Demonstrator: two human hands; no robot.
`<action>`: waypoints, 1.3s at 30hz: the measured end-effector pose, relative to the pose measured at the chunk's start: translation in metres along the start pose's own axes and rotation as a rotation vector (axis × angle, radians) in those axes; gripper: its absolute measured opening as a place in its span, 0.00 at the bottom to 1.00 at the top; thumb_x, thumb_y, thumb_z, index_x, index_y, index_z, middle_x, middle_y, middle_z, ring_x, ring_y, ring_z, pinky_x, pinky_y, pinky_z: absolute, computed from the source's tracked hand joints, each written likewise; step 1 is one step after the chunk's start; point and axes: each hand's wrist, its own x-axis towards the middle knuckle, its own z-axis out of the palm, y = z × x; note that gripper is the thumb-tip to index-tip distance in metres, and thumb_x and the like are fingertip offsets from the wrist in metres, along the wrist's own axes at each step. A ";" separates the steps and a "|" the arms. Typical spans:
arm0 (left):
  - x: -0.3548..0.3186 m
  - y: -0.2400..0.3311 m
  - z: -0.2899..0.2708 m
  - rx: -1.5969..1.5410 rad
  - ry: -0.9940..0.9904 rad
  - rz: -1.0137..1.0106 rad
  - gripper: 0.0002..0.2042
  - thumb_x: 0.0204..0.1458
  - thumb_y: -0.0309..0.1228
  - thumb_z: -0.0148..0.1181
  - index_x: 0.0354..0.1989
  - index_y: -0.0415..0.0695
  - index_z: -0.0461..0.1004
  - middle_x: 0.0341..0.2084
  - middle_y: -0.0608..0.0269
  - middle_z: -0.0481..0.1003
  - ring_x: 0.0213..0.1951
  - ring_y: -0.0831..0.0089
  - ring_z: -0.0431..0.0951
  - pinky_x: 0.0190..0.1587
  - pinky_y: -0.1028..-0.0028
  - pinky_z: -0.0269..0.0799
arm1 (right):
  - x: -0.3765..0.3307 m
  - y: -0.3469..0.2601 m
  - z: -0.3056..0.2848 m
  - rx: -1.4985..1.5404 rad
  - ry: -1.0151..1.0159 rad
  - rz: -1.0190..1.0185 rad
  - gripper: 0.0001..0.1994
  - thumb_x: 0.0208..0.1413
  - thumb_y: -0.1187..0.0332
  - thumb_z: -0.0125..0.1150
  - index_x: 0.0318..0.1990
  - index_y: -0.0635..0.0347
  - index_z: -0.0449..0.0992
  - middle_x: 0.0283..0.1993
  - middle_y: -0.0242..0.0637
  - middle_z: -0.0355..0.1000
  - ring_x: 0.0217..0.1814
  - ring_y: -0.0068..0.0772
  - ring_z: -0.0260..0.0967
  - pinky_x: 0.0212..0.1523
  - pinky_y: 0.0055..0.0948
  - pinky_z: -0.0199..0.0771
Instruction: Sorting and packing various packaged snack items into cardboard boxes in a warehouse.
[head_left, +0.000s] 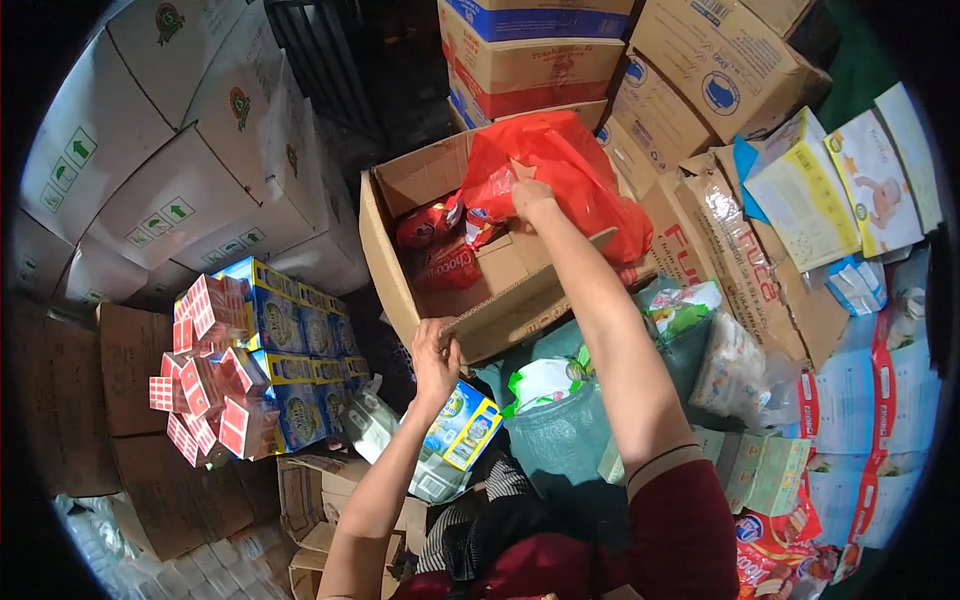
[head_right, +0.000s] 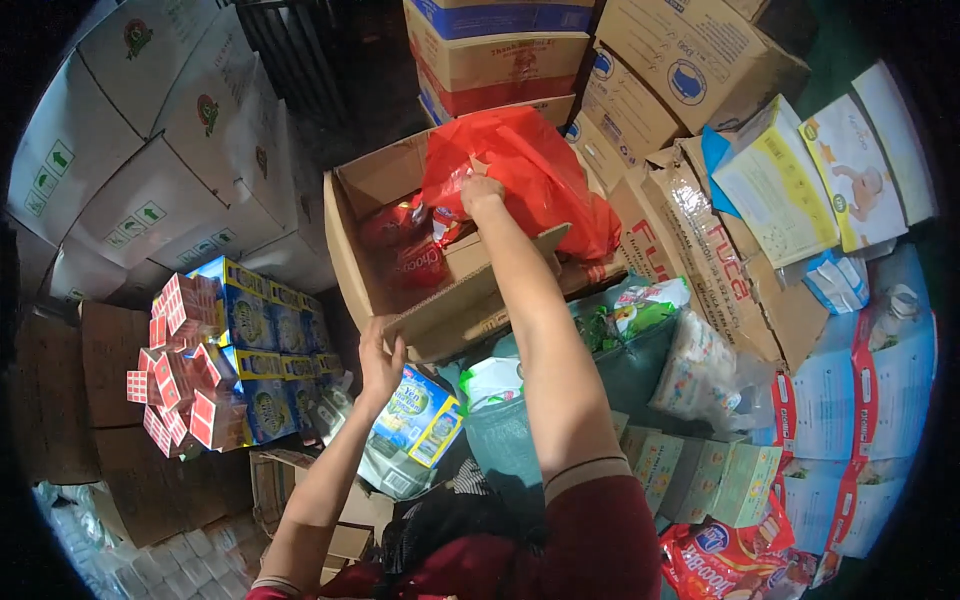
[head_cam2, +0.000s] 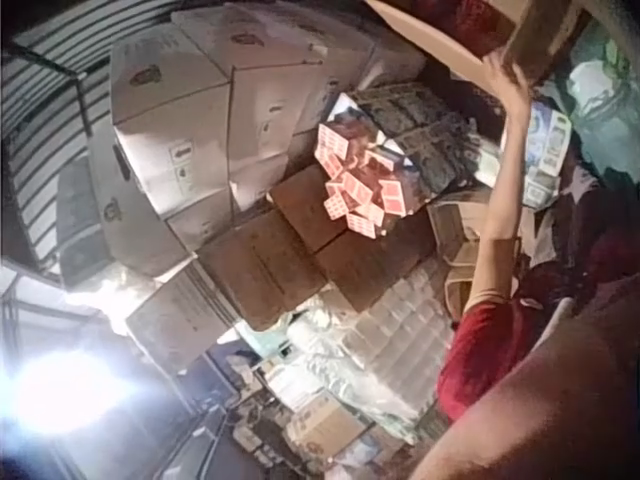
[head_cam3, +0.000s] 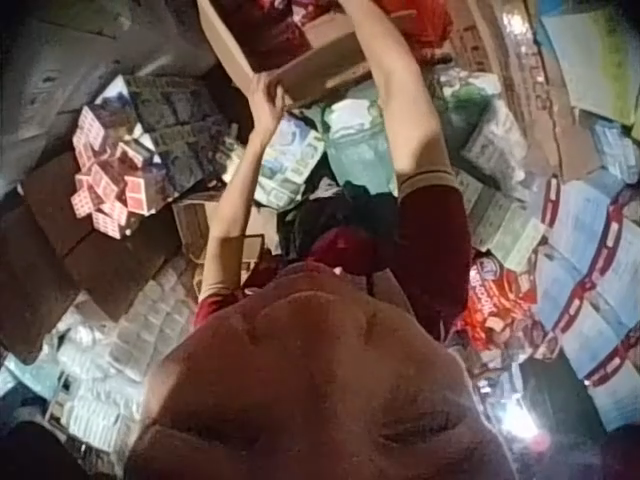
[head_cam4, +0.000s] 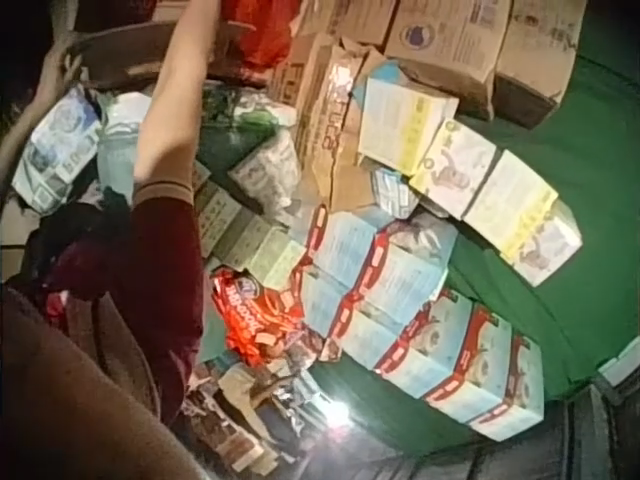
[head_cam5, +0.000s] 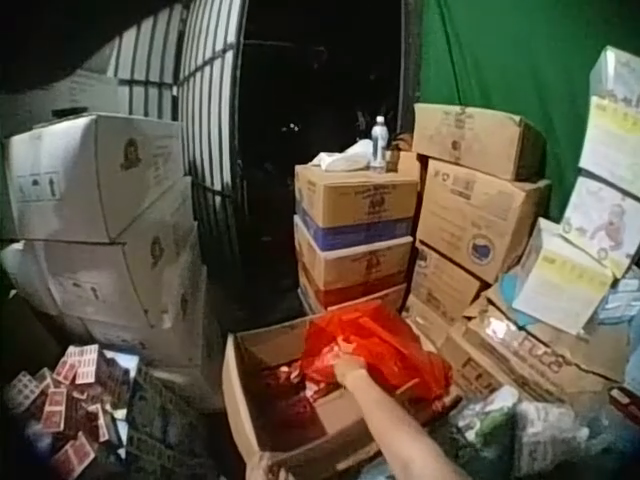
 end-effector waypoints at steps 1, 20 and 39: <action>0.000 0.002 0.002 0.000 0.015 0.001 0.14 0.40 0.18 0.52 0.39 0.40 0.67 0.32 0.51 0.66 0.38 0.52 0.69 0.41 0.64 0.65 | 0.008 0.009 0.013 -0.002 0.186 0.002 0.08 0.45 0.70 0.50 0.28 0.62 0.76 0.37 0.46 0.73 0.41 0.43 0.72 0.41 0.40 0.72; -0.001 0.004 -0.014 0.010 -0.040 -0.001 0.13 0.39 0.20 0.51 0.36 0.37 0.69 0.30 0.52 0.68 0.34 0.58 0.71 0.39 0.69 0.66 | -0.070 0.213 0.009 1.320 0.466 0.594 0.22 0.45 0.57 0.55 0.41 0.68 0.71 0.38 0.54 0.72 0.37 0.42 0.72 0.43 0.38 0.71; 0.009 0.010 0.003 -0.052 0.010 -0.027 0.12 0.39 0.19 0.52 0.36 0.39 0.69 0.28 0.51 0.67 0.33 0.54 0.71 0.36 0.66 0.66 | -0.022 0.331 -0.064 1.338 1.242 0.804 0.19 0.44 0.67 0.52 0.45 0.67 0.68 0.43 0.43 0.70 0.41 0.36 0.68 0.42 0.33 0.69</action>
